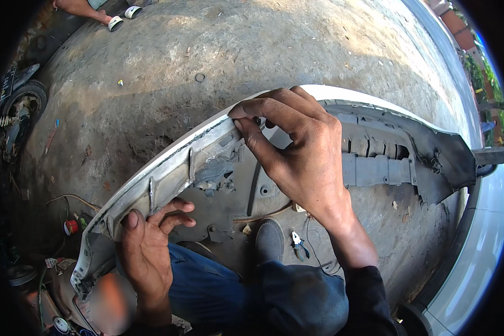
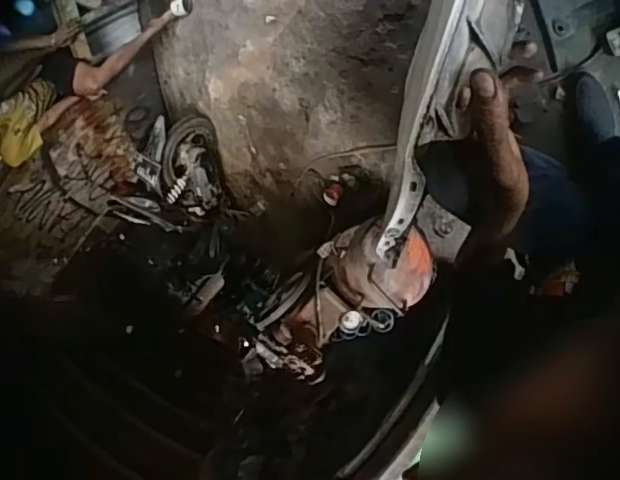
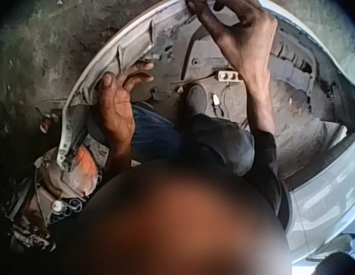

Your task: Using a soldering iron and pliers to repair a damaged white plastic car bumper.

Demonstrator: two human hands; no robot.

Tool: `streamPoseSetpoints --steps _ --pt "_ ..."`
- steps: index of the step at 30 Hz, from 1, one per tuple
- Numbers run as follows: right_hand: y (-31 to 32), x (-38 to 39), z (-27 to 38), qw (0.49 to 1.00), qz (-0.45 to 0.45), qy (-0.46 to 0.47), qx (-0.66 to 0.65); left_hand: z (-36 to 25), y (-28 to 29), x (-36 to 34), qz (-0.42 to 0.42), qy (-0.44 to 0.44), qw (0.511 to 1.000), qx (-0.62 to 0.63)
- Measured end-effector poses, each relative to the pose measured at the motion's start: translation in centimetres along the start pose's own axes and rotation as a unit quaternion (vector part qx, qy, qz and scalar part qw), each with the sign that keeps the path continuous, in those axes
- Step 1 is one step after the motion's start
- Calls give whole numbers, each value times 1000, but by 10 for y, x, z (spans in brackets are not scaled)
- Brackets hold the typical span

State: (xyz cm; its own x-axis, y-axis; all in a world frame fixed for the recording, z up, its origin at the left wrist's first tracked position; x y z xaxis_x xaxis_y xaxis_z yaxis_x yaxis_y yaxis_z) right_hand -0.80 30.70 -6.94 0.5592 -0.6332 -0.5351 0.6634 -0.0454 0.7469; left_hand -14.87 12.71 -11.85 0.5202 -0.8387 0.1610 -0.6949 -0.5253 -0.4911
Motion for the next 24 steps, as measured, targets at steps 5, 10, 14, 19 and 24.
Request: streamPoseSetpoints --steps 5,10,14,19,24 --pt "-3 1 -10 998 20 -43 -51 0 -1 0 6 0 1000 -6" --pt "-6 0 -14 993 45 -73 -85 0 3 3 -1 0 1000 3" --pt "-3 -1 -20 990 36 -89 -104 -1 2 2 8 0 1000 -1" --pt "-3 -4 -25 992 43 -80 -93 -2 3 3 33 0 999 2" --pt "-6 -5 -38 991 17 -46 -127 -15 -3 7 72 84 989 -101"
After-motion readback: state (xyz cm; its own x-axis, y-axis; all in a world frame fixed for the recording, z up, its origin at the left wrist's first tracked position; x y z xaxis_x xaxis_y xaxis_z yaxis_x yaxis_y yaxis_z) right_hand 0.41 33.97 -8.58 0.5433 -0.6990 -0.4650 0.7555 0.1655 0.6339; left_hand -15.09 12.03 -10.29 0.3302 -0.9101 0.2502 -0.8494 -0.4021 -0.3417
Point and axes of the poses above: each hand's wrist, its own x-axis away from the middle knuckle, its own y-axis out of the back of the hand, z = x × y, the point moved 6 cm from there along -x, towards the middle knuckle, and after that the axes turned 12 degrees about x, right-handed, at the moved point
